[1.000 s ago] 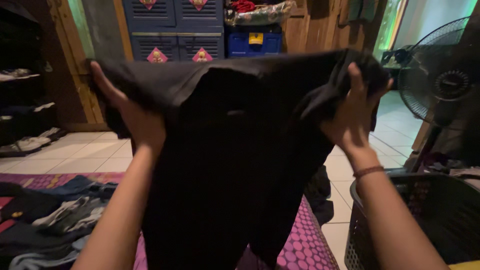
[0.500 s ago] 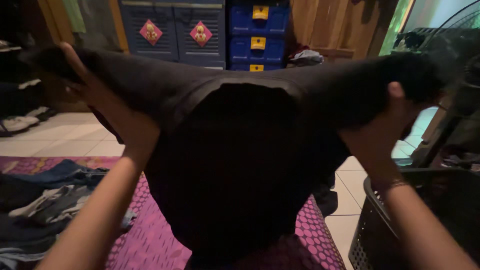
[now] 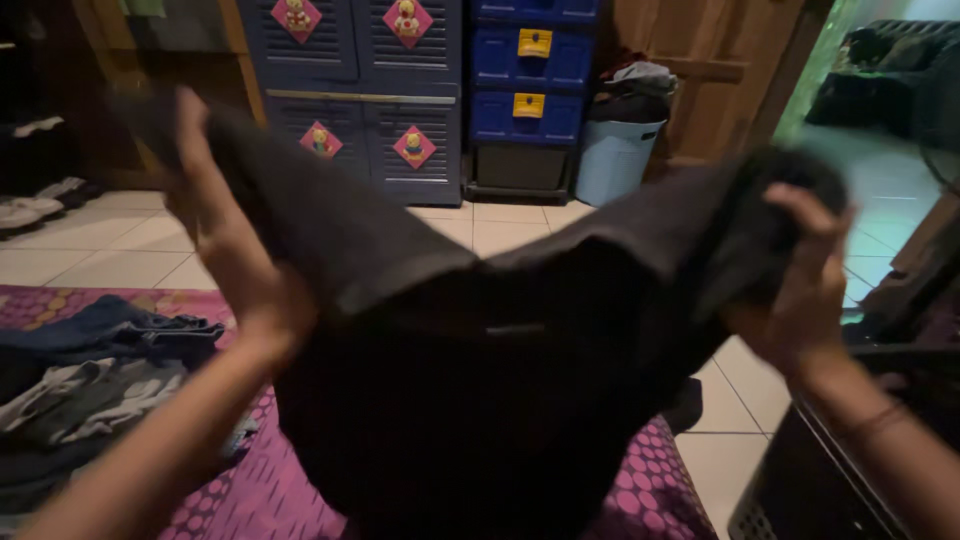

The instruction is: The person picks up a black t-shirt from a bed, spreads it flat, folds the sleeves and sides inward, and سپس folds it into a square before placing it into a laundry basket.

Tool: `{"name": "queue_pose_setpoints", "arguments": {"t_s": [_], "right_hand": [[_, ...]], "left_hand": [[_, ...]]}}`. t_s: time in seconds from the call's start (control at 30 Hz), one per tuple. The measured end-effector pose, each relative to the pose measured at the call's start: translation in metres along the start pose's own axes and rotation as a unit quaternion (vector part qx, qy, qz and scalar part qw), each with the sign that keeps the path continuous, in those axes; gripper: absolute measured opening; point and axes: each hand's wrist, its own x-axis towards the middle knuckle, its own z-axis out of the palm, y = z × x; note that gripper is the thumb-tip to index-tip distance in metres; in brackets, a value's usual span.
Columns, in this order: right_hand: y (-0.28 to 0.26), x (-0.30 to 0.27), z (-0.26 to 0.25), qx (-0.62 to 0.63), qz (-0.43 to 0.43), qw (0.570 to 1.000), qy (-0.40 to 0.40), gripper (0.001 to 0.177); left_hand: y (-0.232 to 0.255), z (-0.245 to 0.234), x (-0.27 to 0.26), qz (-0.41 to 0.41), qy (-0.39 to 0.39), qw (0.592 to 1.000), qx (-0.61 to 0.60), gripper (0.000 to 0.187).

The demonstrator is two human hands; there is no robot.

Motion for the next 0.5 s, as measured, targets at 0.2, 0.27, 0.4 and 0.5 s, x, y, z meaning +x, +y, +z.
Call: {"name": "queue_pose_setpoints", "arguments": {"t_s": [0.2,0.27,0.4,0.5], "right_hand": [[0.009,-0.077,0.030,0.198,0.345,0.909,-0.123,0.022],[0.029,-0.091,0.036,0.280,0.396,0.848,-0.216,0.022],[0.065,-0.097,0.040,0.373,0.411,0.616,-0.559,0.020],[0.075,-0.094,0.037,0.301,0.413,0.480,-0.714,0.024]], "left_hand": [[-0.067,-0.015,-0.036,-0.113,-0.154,0.975,0.110,0.026],[-0.093,-0.025,-0.026,-0.138,-0.418,0.871,0.217,0.031],[-0.111,-0.049,-0.015,-0.357,-0.777,0.508,0.106,0.024],[-0.112,-0.061,-0.007,-0.418,-0.825,0.371,0.083,0.036]]}}
